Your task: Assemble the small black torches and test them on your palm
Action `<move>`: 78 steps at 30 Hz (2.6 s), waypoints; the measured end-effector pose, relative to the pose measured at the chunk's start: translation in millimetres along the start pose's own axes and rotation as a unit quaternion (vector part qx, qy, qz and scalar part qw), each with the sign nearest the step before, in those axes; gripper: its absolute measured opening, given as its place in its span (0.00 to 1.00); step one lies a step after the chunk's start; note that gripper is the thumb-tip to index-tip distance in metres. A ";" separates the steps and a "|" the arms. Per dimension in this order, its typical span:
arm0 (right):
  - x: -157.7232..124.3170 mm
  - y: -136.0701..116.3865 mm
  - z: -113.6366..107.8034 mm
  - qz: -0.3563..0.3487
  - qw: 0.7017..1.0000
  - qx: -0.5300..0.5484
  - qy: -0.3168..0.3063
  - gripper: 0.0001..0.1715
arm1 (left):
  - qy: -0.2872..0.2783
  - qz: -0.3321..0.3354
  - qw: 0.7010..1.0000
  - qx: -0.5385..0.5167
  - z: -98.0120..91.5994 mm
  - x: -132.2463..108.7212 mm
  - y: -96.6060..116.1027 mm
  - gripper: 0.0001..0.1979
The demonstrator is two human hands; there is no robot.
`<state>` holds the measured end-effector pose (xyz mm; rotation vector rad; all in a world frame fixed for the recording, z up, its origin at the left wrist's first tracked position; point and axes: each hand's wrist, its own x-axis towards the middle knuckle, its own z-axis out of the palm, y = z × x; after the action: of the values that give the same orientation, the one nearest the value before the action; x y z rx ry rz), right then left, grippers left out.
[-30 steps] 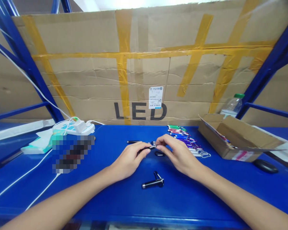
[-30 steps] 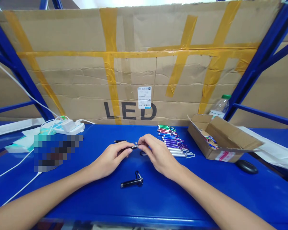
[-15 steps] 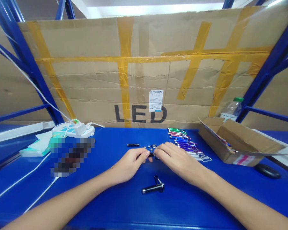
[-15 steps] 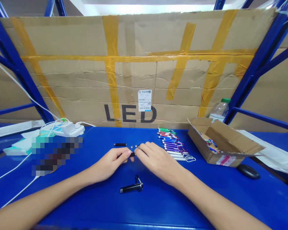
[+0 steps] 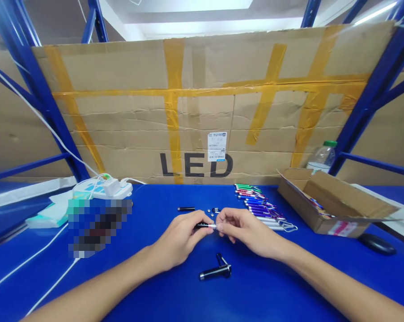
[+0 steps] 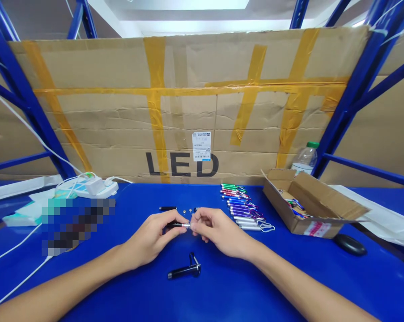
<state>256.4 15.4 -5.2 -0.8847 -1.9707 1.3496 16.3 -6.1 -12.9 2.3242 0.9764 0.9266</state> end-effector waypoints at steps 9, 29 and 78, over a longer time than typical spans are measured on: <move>6.1 7.3 -0.9 0.056 0.983 0.172 -0.035 0.29 | 0.023 0.009 1.000 -0.014 4.3 -1.0 2.8 0.08; -2.1 0.4 2.5 -0.006 0.996 -0.081 -0.042 0.17 | -0.031 -0.064 0.996 -0.054 0.3 3.0 -0.3 0.11; -0.3 4.1 -7.3 -0.112 0.949 -0.287 0.064 0.19 | 0.034 -0.132 0.979 -0.152 9.3 9.8 -12.9 0.17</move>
<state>262.9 20.3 -6.8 -0.9317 -2.3149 0.5725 22.3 8.3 -23.1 1.8697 1.0575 0.9727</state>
